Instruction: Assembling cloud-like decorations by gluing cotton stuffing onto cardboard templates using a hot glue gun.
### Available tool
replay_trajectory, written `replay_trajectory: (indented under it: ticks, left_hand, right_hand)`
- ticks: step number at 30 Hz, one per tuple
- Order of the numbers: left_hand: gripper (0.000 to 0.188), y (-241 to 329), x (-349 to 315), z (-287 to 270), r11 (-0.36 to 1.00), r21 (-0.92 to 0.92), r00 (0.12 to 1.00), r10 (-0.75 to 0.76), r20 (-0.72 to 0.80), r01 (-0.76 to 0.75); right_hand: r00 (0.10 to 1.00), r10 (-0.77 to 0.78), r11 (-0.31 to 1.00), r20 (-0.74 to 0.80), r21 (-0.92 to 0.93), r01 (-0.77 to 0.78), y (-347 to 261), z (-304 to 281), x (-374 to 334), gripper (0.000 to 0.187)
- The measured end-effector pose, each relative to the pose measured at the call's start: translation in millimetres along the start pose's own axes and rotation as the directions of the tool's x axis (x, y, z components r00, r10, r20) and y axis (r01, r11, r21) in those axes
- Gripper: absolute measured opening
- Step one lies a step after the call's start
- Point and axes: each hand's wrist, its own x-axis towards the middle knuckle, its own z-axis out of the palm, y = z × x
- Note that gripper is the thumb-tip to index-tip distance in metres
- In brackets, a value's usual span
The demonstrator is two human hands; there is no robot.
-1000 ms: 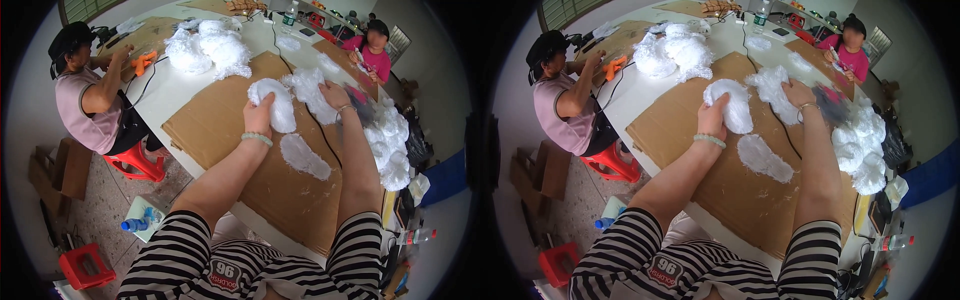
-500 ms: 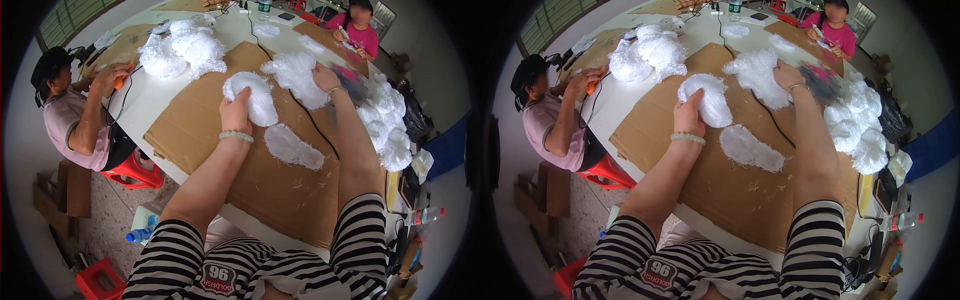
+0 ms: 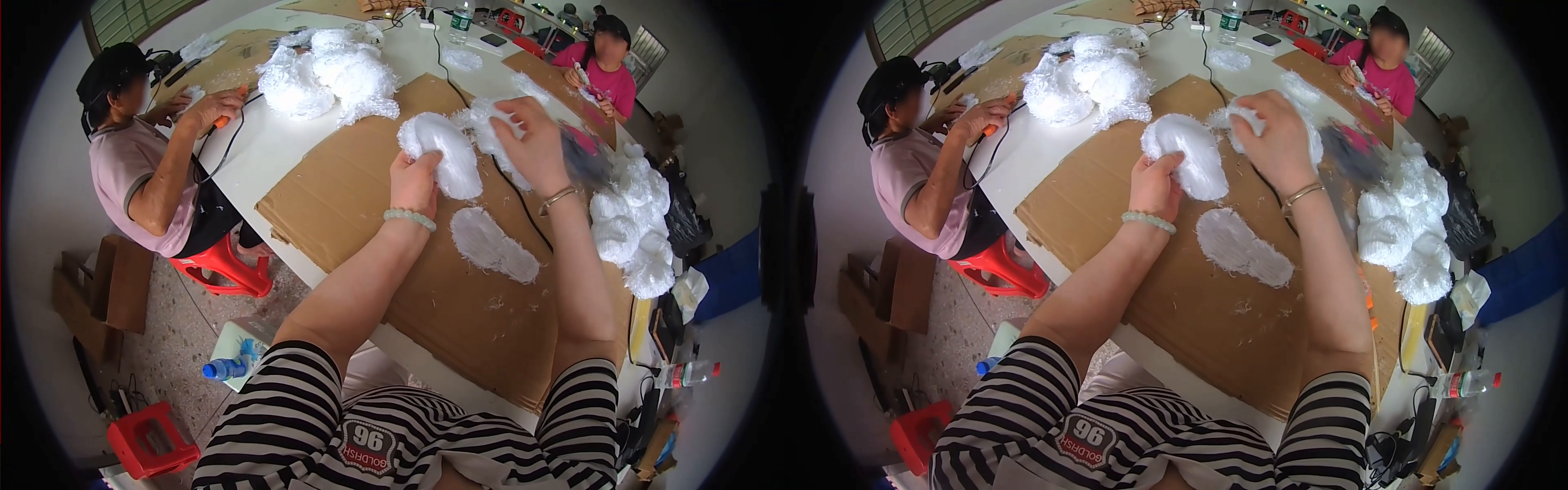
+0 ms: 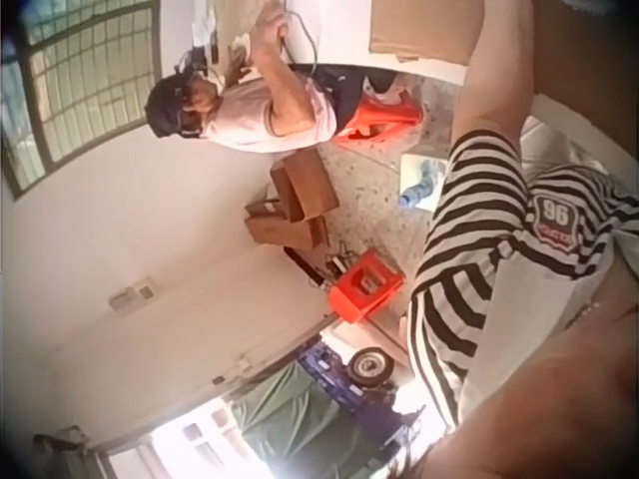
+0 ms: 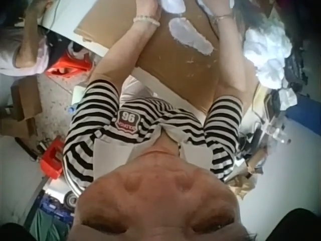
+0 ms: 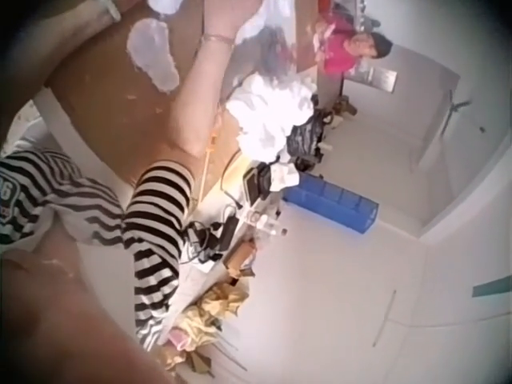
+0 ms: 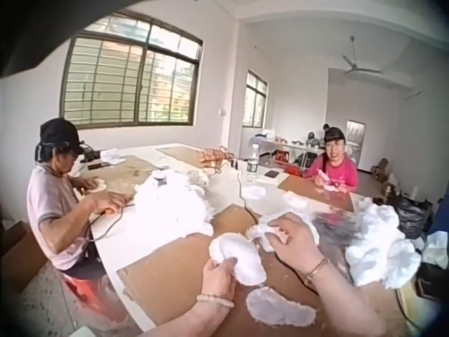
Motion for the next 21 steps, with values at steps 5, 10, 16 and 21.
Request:
replay_trajectory:
  ticks: [5,10,16,21]
  left_hand:
    - [0.024,-6,4,-2,1.000,-0.007,0.993,0.021,0.113,-0.020]
    - [0.021,-5,1,3,1.000,-0.012,0.996,0.026,0.085,-0.025]
    - [0.016,-7,3,-1,0.999,-0.034,0.989,0.038,0.142,-0.034]
    - [0.011,-9,6,-2,0.998,-0.049,0.989,0.053,0.140,-0.047]
  right_hand:
    - [0.984,-0.009,1.000,0.177,0.001,0.009,-16,30,-19,0.019]
    - [0.986,0.073,0.988,0.149,0.123,-0.092,-5,36,-24,0.011]
    - [0.869,0.401,0.693,0.290,0.524,-0.495,-4,33,-27,0.011]
    - [0.882,0.418,0.743,0.217,0.478,-0.469,0,29,-30,0.010]
